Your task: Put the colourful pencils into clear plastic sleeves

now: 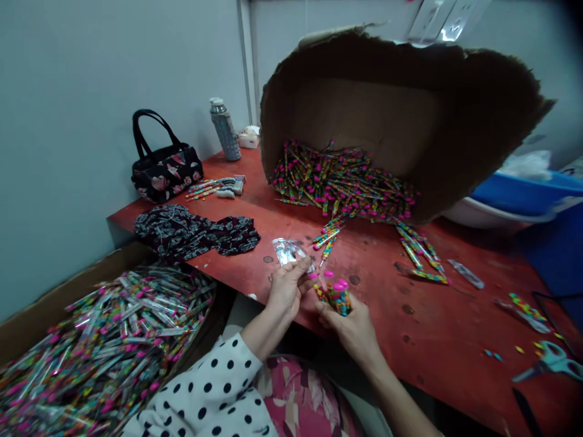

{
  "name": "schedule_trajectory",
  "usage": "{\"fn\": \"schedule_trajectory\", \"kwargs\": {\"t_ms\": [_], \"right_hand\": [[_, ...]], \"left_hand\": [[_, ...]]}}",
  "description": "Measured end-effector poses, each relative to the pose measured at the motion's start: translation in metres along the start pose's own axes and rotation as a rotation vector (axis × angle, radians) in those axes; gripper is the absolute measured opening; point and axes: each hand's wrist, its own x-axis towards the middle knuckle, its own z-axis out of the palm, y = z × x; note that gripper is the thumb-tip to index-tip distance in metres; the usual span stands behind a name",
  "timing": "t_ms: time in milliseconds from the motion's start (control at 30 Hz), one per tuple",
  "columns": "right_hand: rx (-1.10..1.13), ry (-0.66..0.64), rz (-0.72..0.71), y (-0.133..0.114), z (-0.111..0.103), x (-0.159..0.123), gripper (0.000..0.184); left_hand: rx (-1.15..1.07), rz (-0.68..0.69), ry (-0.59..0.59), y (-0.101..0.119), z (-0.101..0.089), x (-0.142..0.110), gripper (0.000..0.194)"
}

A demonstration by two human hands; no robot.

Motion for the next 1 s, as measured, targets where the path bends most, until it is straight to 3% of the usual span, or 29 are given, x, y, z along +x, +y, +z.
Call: {"fn": "schedule_trajectory", "kwargs": {"t_ms": [233, 400, 533, 600, 833, 933, 1000], "right_hand": [[0.129, -0.019, 0.043, -0.004, 0.0, 0.004, 0.029], [0.317, -0.064, 0.066, -0.004, 0.003, 0.009, 0.034], [0.354, -0.181, 0.175, -0.002, 0.004, 0.003, 0.035], [0.318, -0.168, 0.198, -0.002, 0.005, 0.002, 0.033], [0.305, -0.118, 0.071, -0.004, 0.014, 0.015, 0.031], [0.27, -0.159, 0.065, -0.007, 0.018, 0.017, 0.032], [0.252, -0.16, 0.078, -0.007, 0.018, 0.018, 0.033]], "left_hand": [[0.119, 0.065, -0.03, -0.011, 0.002, -0.01, 0.025], [0.195, 0.027, -0.093, -0.015, -0.001, -0.015, 0.026], [0.091, 0.153, -0.02, -0.007, -0.005, -0.01, 0.022], [0.045, 0.196, 0.005, -0.006, -0.007, -0.011, 0.021], [0.115, 0.033, -0.127, -0.02, -0.006, -0.024, 0.028], [0.114, 0.092, -0.082, -0.011, -0.012, -0.027, 0.026], [0.069, 0.22, 0.004, 0.006, -0.024, -0.03, 0.026]]}}
